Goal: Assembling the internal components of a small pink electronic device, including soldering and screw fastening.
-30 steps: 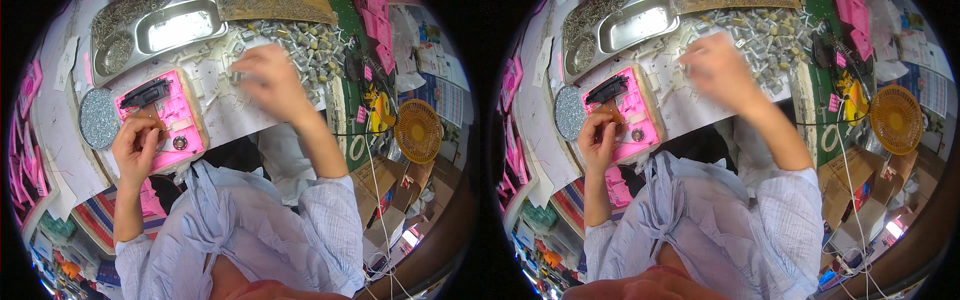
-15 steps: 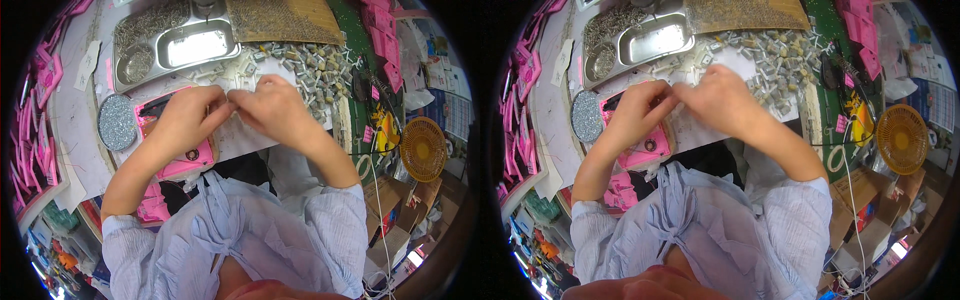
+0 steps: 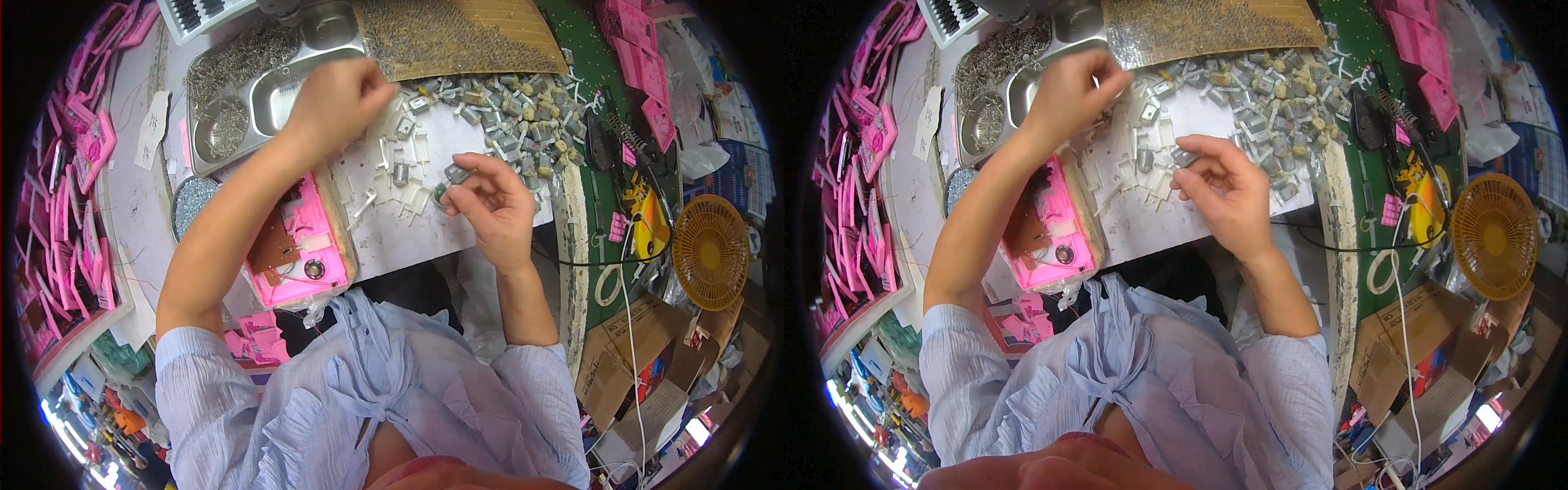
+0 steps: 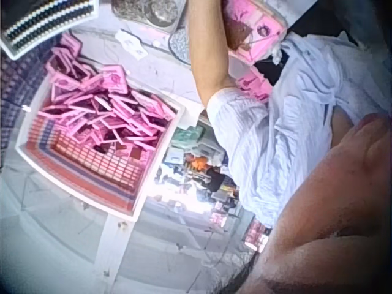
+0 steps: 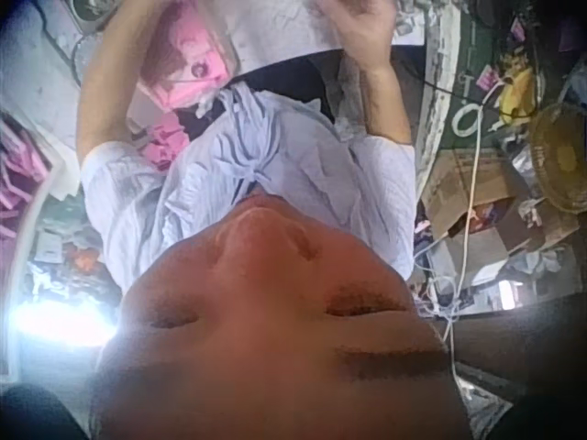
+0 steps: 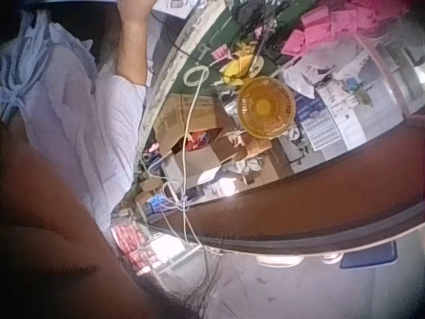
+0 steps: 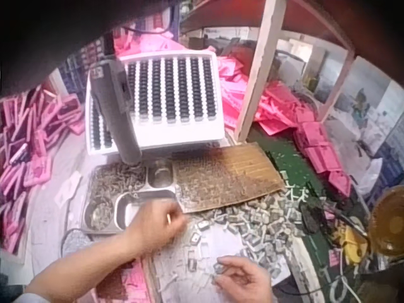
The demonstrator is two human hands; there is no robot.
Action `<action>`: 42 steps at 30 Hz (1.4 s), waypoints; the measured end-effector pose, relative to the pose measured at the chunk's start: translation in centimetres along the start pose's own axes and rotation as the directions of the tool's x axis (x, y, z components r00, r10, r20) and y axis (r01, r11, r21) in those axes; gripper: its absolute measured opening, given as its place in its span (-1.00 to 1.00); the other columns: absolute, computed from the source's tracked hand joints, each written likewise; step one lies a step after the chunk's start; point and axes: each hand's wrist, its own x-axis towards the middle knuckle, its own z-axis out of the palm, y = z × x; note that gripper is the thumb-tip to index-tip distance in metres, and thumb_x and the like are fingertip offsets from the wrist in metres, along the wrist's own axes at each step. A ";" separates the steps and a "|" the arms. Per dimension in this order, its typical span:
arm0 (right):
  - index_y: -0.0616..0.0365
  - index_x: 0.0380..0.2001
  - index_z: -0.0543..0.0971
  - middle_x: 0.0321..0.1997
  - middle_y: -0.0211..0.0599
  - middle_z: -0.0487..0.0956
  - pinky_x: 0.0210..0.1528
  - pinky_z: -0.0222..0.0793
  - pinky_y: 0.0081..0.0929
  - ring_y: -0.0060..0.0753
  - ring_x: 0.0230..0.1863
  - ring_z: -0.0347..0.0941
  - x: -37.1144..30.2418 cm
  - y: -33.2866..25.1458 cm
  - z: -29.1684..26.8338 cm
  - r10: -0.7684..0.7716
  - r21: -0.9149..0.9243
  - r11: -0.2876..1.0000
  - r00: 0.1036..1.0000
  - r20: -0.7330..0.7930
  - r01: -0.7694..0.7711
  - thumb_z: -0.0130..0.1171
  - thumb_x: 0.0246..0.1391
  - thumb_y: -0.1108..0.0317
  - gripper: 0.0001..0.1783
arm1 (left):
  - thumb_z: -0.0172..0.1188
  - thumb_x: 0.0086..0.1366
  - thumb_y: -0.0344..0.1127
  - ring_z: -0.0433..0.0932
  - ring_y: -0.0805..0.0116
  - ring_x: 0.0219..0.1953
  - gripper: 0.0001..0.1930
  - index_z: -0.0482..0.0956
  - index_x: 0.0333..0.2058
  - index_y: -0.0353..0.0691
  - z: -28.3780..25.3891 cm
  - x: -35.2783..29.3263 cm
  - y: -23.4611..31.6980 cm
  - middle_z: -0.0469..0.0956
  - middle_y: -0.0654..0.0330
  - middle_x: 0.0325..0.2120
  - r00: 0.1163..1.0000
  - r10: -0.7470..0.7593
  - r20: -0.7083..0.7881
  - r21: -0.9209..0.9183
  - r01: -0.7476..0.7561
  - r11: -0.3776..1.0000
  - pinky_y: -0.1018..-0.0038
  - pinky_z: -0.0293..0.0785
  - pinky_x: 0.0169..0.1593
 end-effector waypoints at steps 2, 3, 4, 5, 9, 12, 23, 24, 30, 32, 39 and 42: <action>0.33 0.11 0.54 -0.32 -0.30 0.66 -0.22 0.46 -0.64 -0.59 -0.29 0.57 -0.2 -0.4 -0.5 -0.017 -0.041 0.999 1.000 0.013 0.017 0.26 0.19 0.63 -0.59 | 0.32 0.25 -0.13 0.66 0.19 -0.47 -0.70 0.68 -0.38 -0.31 -0.2 2.3 -0.3 0.66 0.03 -0.53 0.996 -0.005 -0.084 0.155 0.018 0.988 0.31 0.53 -0.32; 0.33 0.10 0.55 -0.32 -0.31 0.66 -0.22 0.45 -0.64 -0.59 -0.29 0.57 -0.3 -0.4 -0.8 -0.023 -0.062 0.998 1.000 0.019 0.024 0.27 0.18 0.63 -0.60 | 0.32 0.24 -0.14 0.67 0.12 -0.45 -0.71 0.69 -0.38 -0.30 0.2 2.9 -0.3 0.66 0.01 -0.51 0.994 0.011 -0.113 0.217 0.014 0.976 0.27 0.55 -0.29; 0.32 0.09 0.56 -0.32 -0.32 0.66 -0.22 0.45 -0.64 -0.60 -0.30 0.57 -0.3 -0.4 -0.9 -0.024 -0.070 0.997 1.000 0.017 0.025 0.28 0.18 0.63 -0.60 | 0.32 0.23 -0.15 0.67 0.05 -0.43 -0.73 0.70 -0.37 -0.30 0.6 3.2 -0.4 0.67 -0.01 -0.49 0.990 0.028 -0.141 0.279 0.012 0.960 0.22 0.56 -0.27; 0.32 0.08 0.57 -0.32 -0.33 0.66 -0.22 0.45 -0.64 -0.60 -0.30 0.57 -0.4 -0.4 -1.0 -0.025 -0.077 0.997 1.000 0.015 0.026 0.28 0.17 0.63 -0.61 | 0.32 0.22 -0.17 0.68 -0.02 -0.40 -0.74 0.70 -0.36 -0.29 0.9 3.5 -0.3 0.68 -0.03 -0.47 0.985 0.047 -0.168 0.339 0.013 0.941 0.18 0.58 -0.24; 0.31 0.06 0.59 -0.33 -0.36 0.65 -0.20 0.46 -0.62 -0.60 -0.31 0.57 -0.9 0.3 -2.0 -0.041 -0.142 0.989 0.999 -0.006 0.039 0.31 0.15 0.61 -0.62 | 0.30 0.20 -0.19 0.68 -0.09 -0.29 -0.75 0.72 -0.34 -0.28 0.8 3.5 0.3 0.69 -0.08 -0.40 0.993 0.046 -0.112 0.416 0.005 0.910 0.11 0.59 -0.14; 0.28 0.05 0.61 -0.35 -0.38 0.66 -0.21 0.47 -0.61 -0.61 -0.33 0.57 -1.1 0.1 -3.1 -0.058 -0.205 0.978 0.997 -0.044 0.048 0.32 0.13 0.61 -0.62 | 0.31 0.22 -0.25 0.71 0.13 -0.34 -0.79 0.70 -0.32 -0.30 0.6 3.7 0.6 0.70 0.01 -0.44 0.992 0.101 -0.077 0.522 -0.046 0.852 0.26 0.60 -0.18; 0.02 0.00 0.64 -0.46 -0.23 0.61 -0.36 0.46 -0.37 -0.23 -0.47 0.57 -0.8 -0.5 -5.0 0.088 -0.726 0.684 0.979 0.183 0.074 0.27 0.11 0.48 -0.64 | 0.30 0.07 -0.40 0.68 -0.18 -0.33 -0.84 0.71 -0.45 -0.42 0.3 4.7 0.9 0.62 -0.29 -0.45 0.994 -0.107 -0.035 0.419 0.111 0.901 0.10 0.60 -0.18; 0.01 0.00 0.64 -0.46 -0.22 0.61 -0.37 0.46 -0.35 -0.21 -0.48 0.57 -0.6 -0.6 -4.8 0.097 -0.723 0.687 0.978 0.187 0.070 0.27 0.11 0.48 -0.65 | 0.32 0.05 -0.39 0.68 -0.19 -0.31 -0.83 0.70 -0.46 -0.44 0.3 4.7 1.1 0.63 -0.29 -0.44 0.993 -0.113 -0.036 0.421 0.118 0.899 0.10 0.60 -0.16; 0.05 0.02 0.65 -0.50 -0.33 0.55 -0.42 0.40 -0.46 -0.48 -0.53 0.47 0.3 -0.2 -4.5 0.117 -0.773 0.625 0.966 0.230 0.108 0.30 0.12 0.48 -0.64 | 0.28 0.06 -0.40 0.67 -0.22 -0.28 -0.81 0.67 -0.46 -0.47 1.1 4.2 0.4 0.62 -0.29 -0.43 0.993 0.016 -0.114 0.449 0.037 0.893 0.08 0.59 -0.13; 0.05 -0.05 0.63 -0.43 -0.17 0.62 -0.32 0.46 -0.24 -0.14 -0.41 0.56 0.5 -0.1 -4.1 0.059 -0.811 0.555 0.964 0.259 0.184 0.23 0.09 0.46 -0.68 | 0.26 0.08 -0.40 0.66 -0.22 -0.30 -0.82 0.66 -0.47 -0.46 1.3 4.0 0.5 0.62 -0.28 -0.44 0.986 0.058 -0.154 0.438 0.015 0.899 0.07 0.59 -0.15; 0.12 -0.17 0.60 -0.43 -0.04 0.63 -0.25 0.48 0.02 0.17 -0.34 0.57 1.4 0.2 -1.8 0.007 -0.879 0.334 0.931 0.365 0.341 0.15 0.03 0.49 -0.75 | 0.24 0.12 -0.44 0.65 -0.13 -0.42 -0.90 0.58 -0.49 -0.37 0.8 2.4 -0.3 0.61 -0.19 -0.50 0.902 0.314 -0.297 0.310 -0.220 0.925 0.14 0.57 -0.30; 0.13 -0.12 0.61 -0.50 -0.06 0.60 -0.31 0.48 -0.07 0.12 -0.44 0.54 1.7 0.2 -2.0 0.013 -0.874 0.330 0.925 0.381 0.355 0.18 0.02 0.48 -0.71 | 0.25 0.12 -0.45 0.64 0.02 -0.49 -0.92 0.58 -0.46 -0.35 -0.3 0.4 1.7 0.61 -0.10 -0.54 0.942 0.199 -0.272 0.118 -0.172 0.978 0.26 0.55 -0.37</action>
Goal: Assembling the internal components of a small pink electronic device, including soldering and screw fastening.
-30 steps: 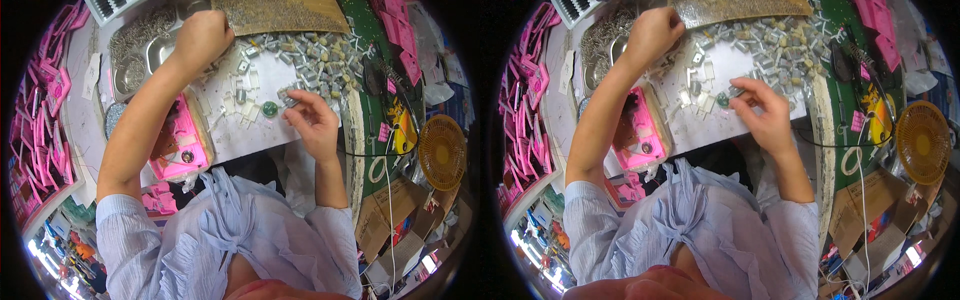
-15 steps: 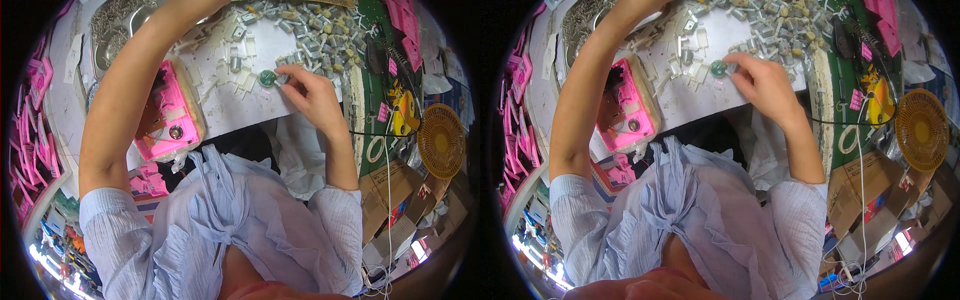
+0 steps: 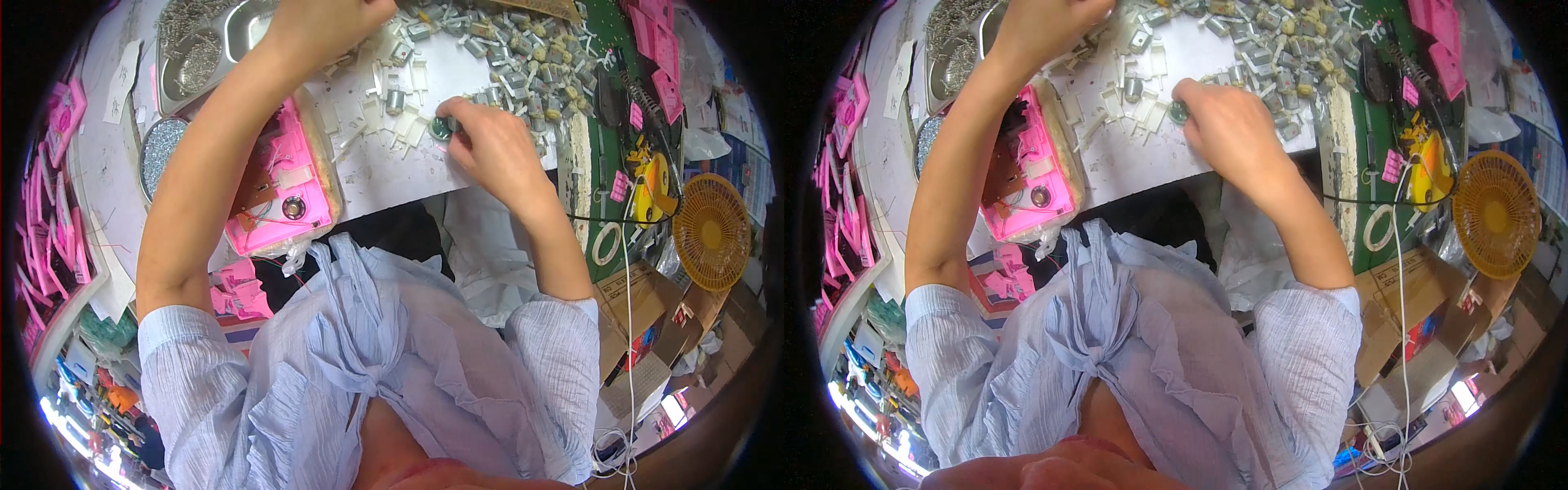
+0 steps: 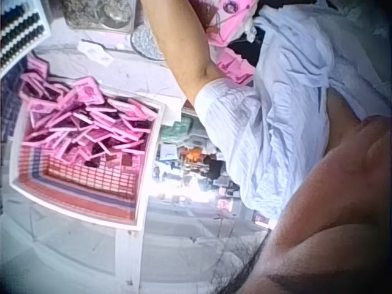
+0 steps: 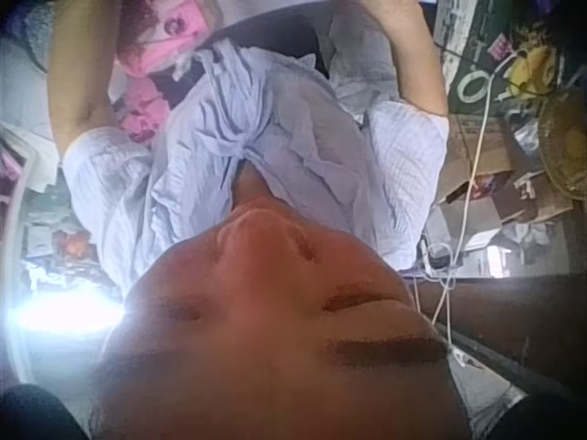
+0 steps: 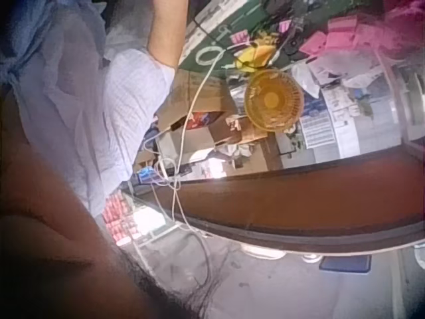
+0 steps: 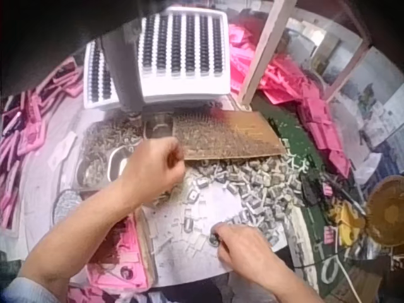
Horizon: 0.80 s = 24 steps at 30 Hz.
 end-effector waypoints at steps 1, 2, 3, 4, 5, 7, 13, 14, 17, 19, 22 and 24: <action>0.12 -0.09 0.61 -0.53 -0.10 0.57 -0.34 0.46 -0.14 0.02 -0.48 0.53 0.1 0.0 -0.4 0.069 0.097 0.993 0.997 0.019 -0.070 0.19 0.02 0.48 -0.68 | 0.25 0.11 -0.45 0.64 0.07 -0.51 -0.92 0.59 -0.45 -0.34 -0.9 -0.7 0.8 0.61 -0.06 -0.56 0.998 -0.059 0.025 -0.063 0.060 0.996 0.30 0.54 -0.39; 0.12 -0.06 0.62 -0.57 -0.14 0.54 -0.37 0.45 -0.20 -0.08 -0.51 0.52 -0.1 -0.1 -1.1 0.132 0.192 0.972 0.990 0.047 -0.139 0.21 0.01 0.49 -0.64 | 0.24 0.12 -0.45 0.63 0.24 -0.52 -0.92 0.61 -0.40 -0.32 -1.9 -1.6 1.3 0.64 0.05 -0.56 0.991 -0.079 0.106 -0.101 0.089 0.991 0.41 0.51 -0.41; 0.12 -0.03 0.62 -0.61 -0.19 0.51 -0.40 0.44 -0.27 -0.17 -0.55 0.50 -0.4 -0.1 -1.8 0.199 0.281 0.936 0.977 0.082 -0.214 0.22 0.01 0.49 -0.61 | 0.27 0.12 -0.42 0.66 0.24 -0.49 -0.92 0.64 -0.39 -0.28 -2.9 -2.5 2.6 0.68 0.11 -0.52 0.954 -0.202 0.223 -0.176 0.243 0.954 0.41 0.54 -0.38; 0.16 0.04 0.62 -0.60 -0.44 0.47 -0.44 0.31 -0.57 -0.60 -0.55 0.39 -0.9 0.4 -1.9 0.238 0.454 0.854 0.967 0.095 -0.255 0.27 0.05 0.54 -0.58 | 0.30 0.28 -0.39 0.62 0.50 -0.40 -0.88 0.66 -0.28 -0.32 -3.9 -4.1 3.8 0.64 0.25 -0.48 0.955 -0.163 0.247 -0.266 0.229 0.936 0.50 0.55 -0.24; 0.18 0.04 0.62 -0.57 -0.50 0.47 -0.43 0.28 -0.63 -0.67 -0.53 0.37 -1.0 -0.1 -1.4 0.249 0.610 0.755 0.965 0.076 -0.243 0.27 0.07 0.56 -0.59 | 0.27 0.31 -0.51 0.48 0.69 -0.37 -0.93 0.62 -0.24 -0.32 -4.5 -5.8 4.5 0.54 0.39 -0.45 0.904 -0.250 0.346 -0.336 0.369 0.867 0.65 0.47 -0.26; 0.21 0.04 0.62 -0.51 -0.61 0.46 -0.41 0.21 -0.74 -0.81 -0.47 0.32 -1.3 -1.6 -1.1 0.296 0.845 0.497 0.954 0.046 -0.195 0.29 0.10 0.58 -0.61 | 0.27 0.29 -0.55 0.55 0.62 -0.35 -0.90 0.63 -0.22 -0.33 -6.5 -8.2 5.3 0.60 0.32 -0.38 0.873 -0.226 0.432 -0.428 0.419 0.801 0.62 0.51 -0.27; 0.27 0.14 0.52 -0.44 -0.53 0.50 -0.37 0.31 -0.74 -0.74 -0.43 0.41 0.0 -7.7 1.9 0.086 0.986 0.077 0.986 0.141 -0.147 0.26 0.19 0.54 -0.56 | 0.32 0.24 -0.57 0.61 0.53 -0.30 -0.86 0.65 -0.21 -0.33 -8.8 -15.3 6.0 0.63 0.24 -0.29 0.877 -0.306 0.371 -0.481 0.463 0.745 0.59 0.56 -0.27; 0.27 0.15 0.51 -0.44 -0.52 0.50 -0.36 0.32 -0.72 -0.72 -0.42 0.42 0.2 -8.4 2.5 0.049 0.987 0.026 0.986 0.157 -0.158 0.27 0.19 0.53 -0.56 | 0.32 0.23 -0.57 0.61 0.52 -0.30 -0.86 0.65 -0.22 -0.33 -8.9 -16.1 6.0 0.63 0.24 -0.29 0.878 -0.328 0.348 -0.477 0.467 0.745 0.59 0.56 -0.27; 0.26 0.16 0.50 -0.43 -0.49 0.51 -0.37 0.33 -0.73 -0.72 -0.42 0.43 1.0 -10.0 3.5 -0.017 0.960 -0.007 0.959 0.281 -0.282 0.27 0.20 0.52 -0.55 | 0.34 0.22 -0.57 0.66 0.48 -0.34 -0.83 0.62 -0.20 -0.33 -9.1 -17.6 6.2 0.62 0.19 -0.36 0.882 -0.389 0.268 -0.495 0.472 0.729 0.55 0.61 -0.29; 0.25 0.15 0.51 -0.45 -0.50 0.50 -0.39 0.32 -0.74 -0.72 -0.44 0.42 1.4 -10.5 4.3 -0.047 0.954 -0.018 0.953 0.299 -0.300 0.27 0.21 0.51 -0.57 | 0.35 0.23 -0.56 0.65 0.49 -0.33 -0.78 0.60 -0.15 -0.32 -9.2 -18.6 6.0 0.62 0.20 -0.34 0.862 -0.439 0.253 -0.510 0.504 0.696 0.56 0.61 -0.27; 0.24 0.15 0.51 -0.47 -0.52 0.49 -0.40 0.31 -0.74 -0.74 -0.46 0.41 1.9 -11.0 4.5 -0.072 0.939 -0.027 0.937 0.341 -0.343 0.26 0.21 0.53 -0.57 | 0.36 0.25 -0.54 0.64 0.50 -0.32 -0.71 0.55 -0.07 -0.31 -9.2 -19.6 5.5 0.62 0.21 -0.32 0.881 -0.425 0.206 -0.543 0.464 0.700 0.58 0.61 -0.25; 0.25 0.15 0.51 -0.47 -0.54 0.48 -0.40 0.30 -0.75 -0.75 -0.47 0.40 2.2 -11.2 4.5 -0.083 0.926 -0.034 0.924 0.373 -0.377 0.24 0.21 0.55 -0.57 | 0.36 0.25 -0.53 0.64 0.51 -0.31 -0.69 0.53 -0.05 -0.31 -9.3 -19.9 5.2 0.62 0.22 -0.32 0.883 -0.424 0.202 -0.563 0.459 0.687 0.58 0.61 -0.25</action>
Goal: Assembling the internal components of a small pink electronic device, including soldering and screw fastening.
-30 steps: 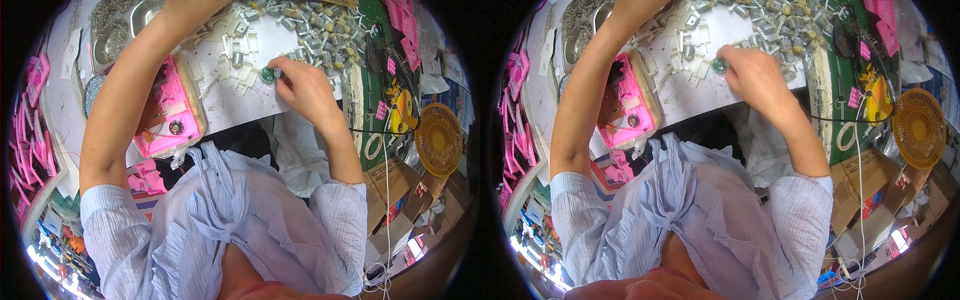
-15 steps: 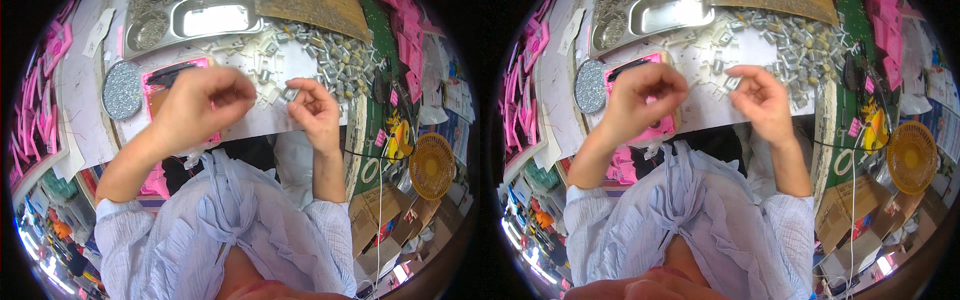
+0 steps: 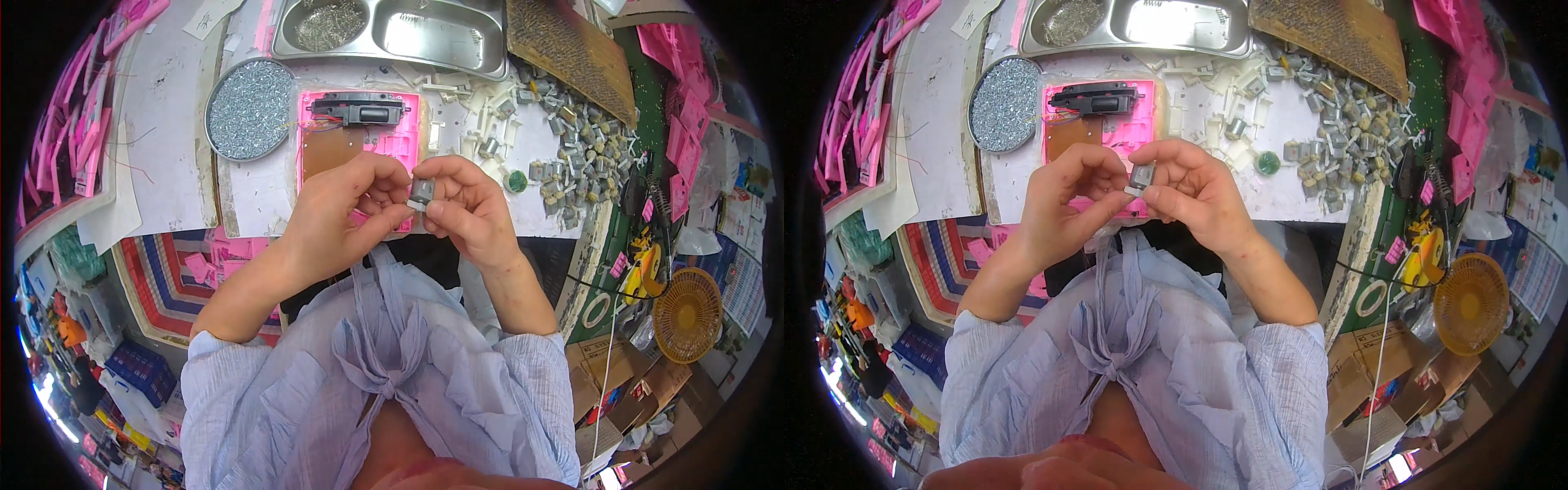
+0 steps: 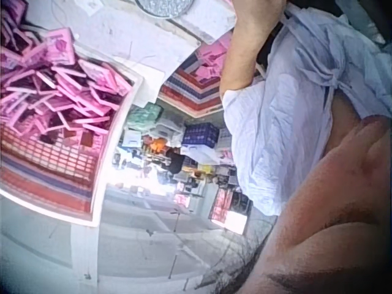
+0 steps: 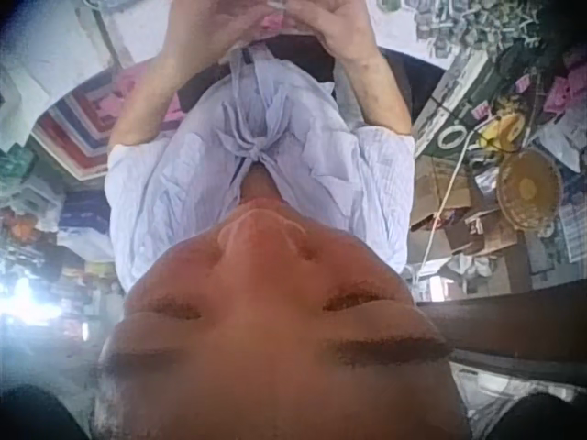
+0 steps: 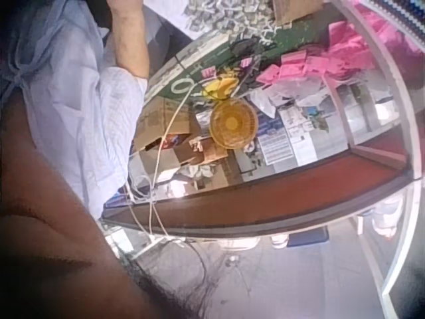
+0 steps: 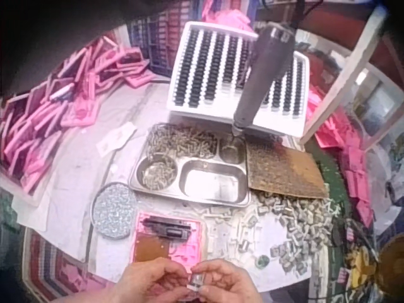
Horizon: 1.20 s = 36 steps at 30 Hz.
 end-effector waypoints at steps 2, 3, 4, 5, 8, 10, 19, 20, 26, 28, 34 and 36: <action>0.25 0.15 0.51 -0.46 -0.54 0.49 -0.40 0.30 -0.75 -0.76 -0.47 0.39 0.1 -0.1 0.0 0.013 -0.019 1.000 1.000 0.011 -0.013 0.24 0.20 0.56 -0.57 | 0.36 0.25 -0.54 0.64 0.52 -0.30 -0.69 0.53 -0.05 -0.31 -0.1 -0.1 -0.3 0.62 0.22 -0.31 1.000 0.008 -0.001 -0.026 -0.008 1.000 0.58 0.61 -0.24; 0.25 0.14 0.51 -0.46 -0.54 0.49 -0.40 0.29 -0.75 -0.76 -0.47 0.39 0.1 -0.2 0.0 0.020 -0.027 0.999 1.000 0.017 -0.019 0.24 0.20 0.56 -0.57 | 0.36 0.25 -0.55 0.65 0.52 -0.30 -0.69 0.52 -0.05 -0.31 -0.2 -0.1 -0.4 0.62 0.22 -0.31 1.000 0.013 -0.002 -0.040 -0.013 0.999 0.57 0.62 -0.23; 0.24 0.15 0.51 -0.45 -0.54 0.49 -0.40 0.29 -0.75 -0.76 -0.47 0.39 0.1 -0.2 0.0 -0.006 -0.101 0.995 1.000 0.009 0.006 0.25 0.19 0.56 -0.56 | 0.35 0.25 -0.55 0.65 0.52 -0.29 -0.69 0.52 -0.05 -0.31 -0.2 -0.2 -0.5 0.62 0.21 -0.30 1.000 0.018 -0.003 -0.054 -0.018 0.998 0.57 0.62 -0.23; 0.24 0.16 0.51 -0.44 -0.54 0.49 -0.40 0.30 -0.74 -0.76 -0.47 0.39 0.1 -0.3 0.1 -0.031 -0.176 0.984 1.000 0.004 0.031 0.26 0.19 0.55 -0.55 | 0.35 0.26 -0.56 0.65 0.51 -0.29 -0.70 0.52 -0.05 -0.31 -0.2 -0.3 -0.6 0.62 0.21 -0.30 1.000 0.011 -0.009 -0.087 -0.012 0.996 0.57 0.63 -0.22; 0.22 0.16 0.51 -0.40 -0.48 0.55 -0.38 0.35 -0.68 -0.70 -0.44 0.44 -0.4 0.2 0.0 -0.199 -0.454 0.870 0.979 0.037 0.194 0.31 0.14 0.55 -0.51 | 0.33 0.26 -0.57 0.66 0.51 -0.27 -0.73 0.53 -0.08 -0.31 -0.1 -0.5 -0.8 0.62 0.20 -0.29 1.000 -0.006 -0.021 -0.147 0.002 0.989 0.56 0.65 -0.20; 0.21 0.15 0.53 -0.36 -0.41 0.60 -0.35 0.40 -0.61 -0.64 -0.40 0.49 -0.4 0.5 0.1 -0.342 -0.599 0.732 0.936 0.090 0.325 0.35 0.10 0.55 -0.49 | 0.32 0.27 -0.58 0.67 0.50 -0.27 -0.76 0.54 -0.10 -0.31 -0.1 -0.7 -1.0 0.63 0.20 -0.29 1.000 -0.006 -0.023 -0.134 0.003 0.991 0.55 0.66 -0.19; 0.13 -0.06 0.63 -0.25 -0.22 0.67 -0.30 0.55 -0.39 -0.21 -0.34 0.61 0.9 -2.4 0.0 -0.515 -0.744 0.171 0.702 0.492 0.646 0.50 -0.24 0.53 -0.45 | 0.35 0.16 -0.60 0.67 0.15 -0.31 -0.77 0.59 -0.21 -0.27 -0.3 -0.9 -1.5 0.64 0.11 -0.33 0.899 0.435 -0.046 0.259 -0.409 0.875 0.35 0.59 -0.23; 0.12 -0.08 0.63 -0.25 -0.21 0.67 -0.31 0.55 -0.38 -0.18 -0.35 0.60 0.9 -2.3 0.2 -0.533 -0.736 0.147 0.680 0.503 0.660 0.50 -0.26 0.53 -0.46 | 0.35 0.16 -0.60 0.66 0.16 -0.31 -0.78 0.59 -0.21 -0.27 -0.3 -0.9 -1.7 0.64 0.11 -0.33 0.909 0.413 -0.059 0.194 -0.395 0.898 0.35 0.59 -0.23; 0.12 -0.13 0.64 -0.32 -0.23 0.65 -0.43 0.50 -0.37 -0.18 -0.39 0.58 1.0 -1.4 0.4 -0.604 -0.730 0.026 0.593 0.533 0.683 0.47 -0.21 0.52 -0.54 | 0.31 0.18 -0.62 0.63 0.18 -0.27 -0.81 0.56 -0.24 -0.31 -0.8 -0.7 -1.7 0.62 0.08 -0.30 0.952 0.304 -0.032 0.059 -0.302 0.952 0.37 0.57 -0.19; 0.11 -0.13 0.63 -0.37 -0.27 0.63 -0.47 0.45 -0.37 -0.21 -0.44 0.55 0.9 -1.3 0.3 -0.571 -0.757 -0.004 0.620 0.538 0.653 0.48 -0.20 0.50 -0.55 | 0.30 0.19 -0.61 0.61 0.16 -0.23 -0.82 0.53 -0.24 -0.32 -0.9 -0.7 -1.6 0.60 0.06 -0.27 0.966 0.257 -0.010 0.043 -0.256 0.966 0.36 0.55 -0.14; 0.09 -0.12 0.61 -0.46 -0.38 0.59 -0.48 0.38 -0.35 -0.26 -0.50 0.47 1.2 -0.8 0.4 -0.552 -0.726 0.246 0.709 0.440 0.642 0.48 -0.14 0.47 -0.56 | 0.29 0.21 -0.56 0.56 0.07 -0.16 -0.82 0.50 -0.24 -0.28 -1.2 0.0 -1.7 0.54 0.02 -0.19 0.956 0.294 0.008 0.147 -0.292 0.945 0.30 0.50 -0.04; 0.09 -0.09 0.60 -0.45 -0.37 0.59 -0.43 0.42 -0.35 -0.25 -0.47 0.50 1.6 -0.9 0.2 -0.562 -0.693 0.241 0.680 0.471 0.679 0.46 -0.12 0.49 -0.55 | 0.31 0.20 -0.55 0.56 0.05 -0.17 -0.81 0.51 -0.24 -0.27 -1.2 0.2 -1.8 0.52 0.01 -0.14 0.941 0.337 0.009 0.207 -0.331 0.921 0.30 0.50 -0.04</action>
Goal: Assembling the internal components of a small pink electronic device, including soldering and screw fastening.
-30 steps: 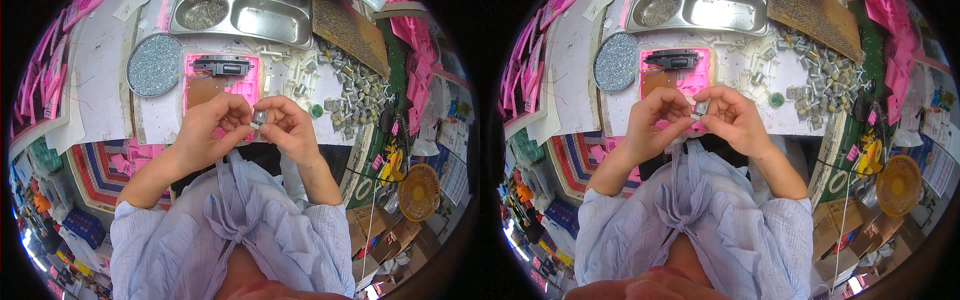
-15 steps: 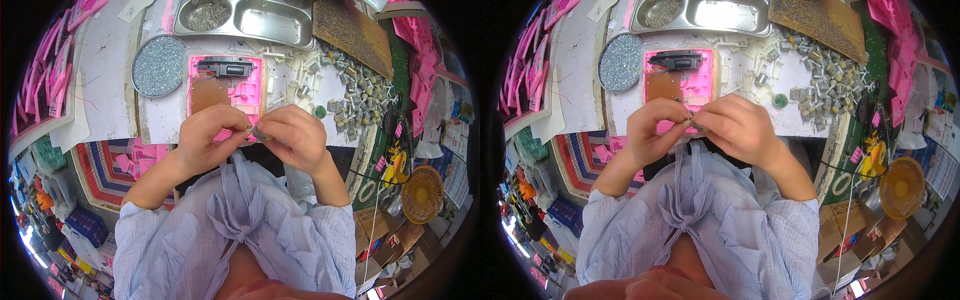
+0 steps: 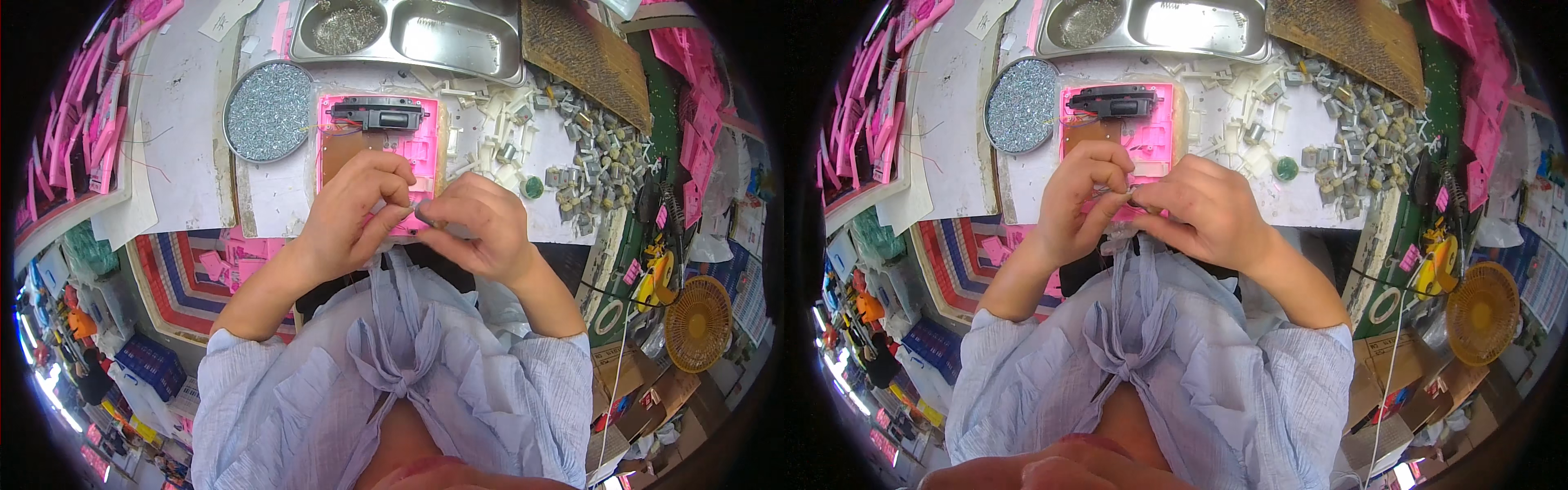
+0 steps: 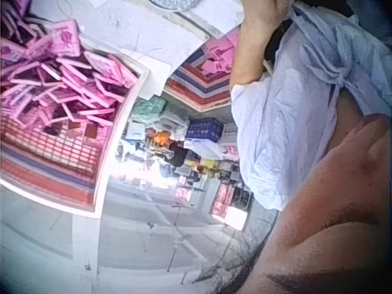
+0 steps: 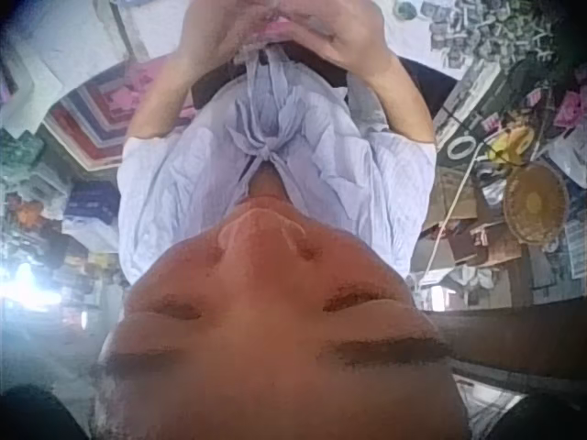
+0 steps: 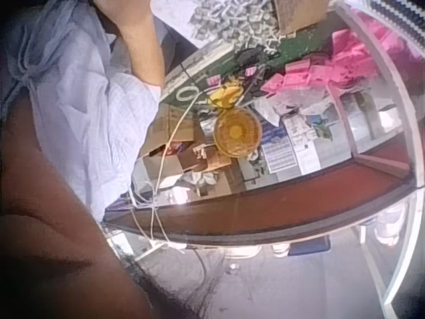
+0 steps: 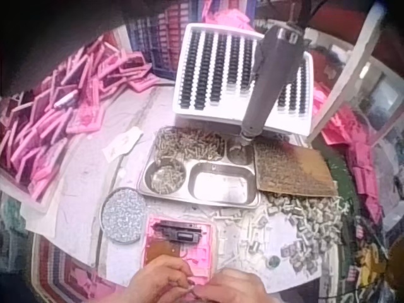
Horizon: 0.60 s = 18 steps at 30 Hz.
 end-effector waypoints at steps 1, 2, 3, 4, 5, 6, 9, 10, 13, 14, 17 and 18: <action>0.09 -0.09 0.59 -0.43 -0.36 0.59 -0.42 0.43 -0.34 -0.24 -0.46 0.51 0.2 -0.1 -0.1 0.029 -0.026 0.999 0.999 0.017 -0.029 0.45 -0.12 0.50 -0.55 | 0.32 0.19 -0.54 0.56 0.04 -0.17 -0.81 0.52 -0.24 -0.26 0.0 0.0 0.0 0.51 0.00 -0.11 1.000 0.022 -0.004 0.030 -0.022 0.999 0.30 0.50 -0.03; 0.10 -0.08 0.58 -0.42 -0.35 0.59 -0.41 0.44 -0.34 -0.23 -0.44 0.53 0.4 -0.4 -0.4 0.059 -0.053 0.997 0.998 0.032 -0.058 0.43 -0.12 0.51 -0.54 | 0.33 0.19 -0.55 0.56 0.06 -0.16 -0.80 0.53 -0.24 -0.26 0.2 -0.2 -0.1 0.49 0.00 -0.10 1.000 0.004 -0.016 0.034 -0.003 0.999 0.32 0.51 -0.05; 0.11 -0.07 0.57 -0.40 -0.34 0.60 -0.40 0.46 -0.34 -0.21 -0.42 0.54 0.6 -0.5 -0.6 0.090 -0.080 0.993 0.995 0.047 -0.086 0.42 -0.12 0.52 -0.54 | 0.33 0.18 -0.55 0.56 0.09 -0.16 -0.80 0.53 -0.24 -0.26 0.3 -0.5 -0.2 0.48 0.01 -0.08 1.000 -0.014 -0.028 0.036 0.015 0.999 0.34 0.51 -0.07; 0.12 -0.08 0.57 -0.38 -0.32 0.60 -0.38 0.47 -0.33 -0.20 -0.41 0.55 0.5 -0.6 -0.6 0.101 -0.083 0.992 0.994 0.044 -0.097 0.41 -0.12 0.53 -0.54 | 0.33 0.17 -0.56 0.57 0.11 -0.16 -0.80 0.54 -0.23 -0.26 0.4 -0.6 -0.3 0.47 0.01 -0.07 0.999 -0.031 -0.039 0.038 0.033 0.999 0.35 0.52 -0.09; 0.13 -0.08 0.56 -0.36 -0.30 0.61 -0.36 0.48 -0.32 -0.18 -0.39 0.55 0.5 -0.6 -0.7 0.111 -0.085 0.991 0.993 0.041 -0.107 0.41 -0.12 0.54 -0.55 | 0.35 0.16 -0.56 0.56 0.16 -0.17 -0.79 0.55 -0.24 -0.25 0.3 -0.5 -0.3 0.47 0.02 -0.08 0.999 -0.030 -0.045 0.039 0.032 0.999 0.38 0.52 -0.13; 0.14 -0.09 0.55 -0.34 -0.28 0.61 -0.35 0.50 -0.32 -0.17 -0.38 0.56 0.4 -0.6 -0.8 0.124 -0.091 0.989 0.992 0.037 -0.120 0.40 -0.12 0.55 -0.55 | 0.36 0.15 -0.56 0.56 0.22 -0.19 -0.78 0.56 -0.24 -0.25 0.4 -0.5 -0.3 0.46 0.03 -0.10 0.998 -0.027 -0.050 0.037 0.029 0.999 0.40 0.51 -0.18; 0.17 -0.10 0.54 -0.31 -0.25 0.61 -0.32 0.51 -0.29 -0.15 -0.35 0.57 -0.3 -0.1 -1.0 0.131 -0.109 0.986 0.990 0.050 -0.125 0.37 -0.11 0.57 -0.57 | 0.39 0.10 -0.57 0.52 0.37 -0.25 -0.76 0.58 -0.26 -0.24 0.4 -0.4 -0.8 0.45 0.07 -0.14 0.988 -0.116 -0.106 -0.086 0.107 0.991 0.48 0.47 -0.31; 0.18 -0.10 0.54 -0.30 -0.24 0.61 -0.31 0.51 -0.29 -0.14 -0.33 0.57 -0.6 0.1 -1.1 0.131 -0.113 0.986 0.991 0.040 -0.126 0.37 -0.10 0.57 -0.57 | 0.40 0.08 -0.57 0.51 0.42 -0.27 -0.75 0.59 -0.27 -0.23 0.4 -0.4 -1.1 0.45 0.09 -0.16 0.978 -0.164 -0.127 -0.147 0.145 0.978 0.50 0.45 -0.36; 0.21 -0.08 0.52 -0.25 -0.21 0.62 -0.28 0.52 -0.27 -0.11 -0.30 0.57 -1.1 0.3 -1.5 0.140 -0.148 0.980 0.990 0.023 -0.136 0.37 -0.07 0.57 -0.58 | 0.44 0.00 -0.51 0.48 0.34 -0.30 -0.73 0.60 -0.29 -0.21 -0.1 1.0 -1.6 0.44 0.15 -0.20 0.967 -0.194 -0.168 0.174 0.222 0.959 0.41 0.42 -0.30; 0.21 -0.07 0.52 -0.23 -0.20 0.62 -0.27 0.52 -0.27 -0.10 -0.29 0.57 -1.3 0.2 -1.9 0.151 -0.176 0.974 0.988 0.025 -0.145 0.36 -0.05 0.57 -0.58 | 0.46 -0.02 -0.39 0.48 0.22 -0.21 -0.72 0.62 -0.29 -0.18 -0.4 1.8 -2.3 0.44 0.21 -0.24 0.994 0.059 -0.090 0.469 -0.010 0.883 0.26 0.34 -0.12; 0.23 -0.04 0.51 -0.17 -0.18 0.63 -0.22 0.51 -0.24 -0.07 -0.28 0.56 -1.3 -0.1 -2.9 0.230 -0.254 0.943 0.972 0.040 -0.213 0.34 0.01 0.54 -0.60 | 0.45 0.02 -0.32 0.47 0.15 -0.15 -0.75 0.67 -0.28 -0.15 0.4 2.3 -1.5 0.47 0.19 -0.24 0.998 0.032 -0.046 0.649 0.006 0.761 0.21 0.25 -0.03; 0.24 -0.03 0.51 -0.15 -0.17 0.63 -0.20 0.51 -0.23 -0.06 -0.28 0.55 -1.3 -0.3 -3.3 0.267 -0.284 0.927 0.963 0.045 -0.244 0.33 0.04 0.53 -0.61 | 0.46 0.02 -0.30 0.46 0.17 -0.14 -0.75 0.68 -0.29 -0.12 0.6 2.4 -1.6 0.47 0.21 -0.25 0.998 0.047 -0.040 0.665 -0.009 0.747 0.21 0.23 -0.03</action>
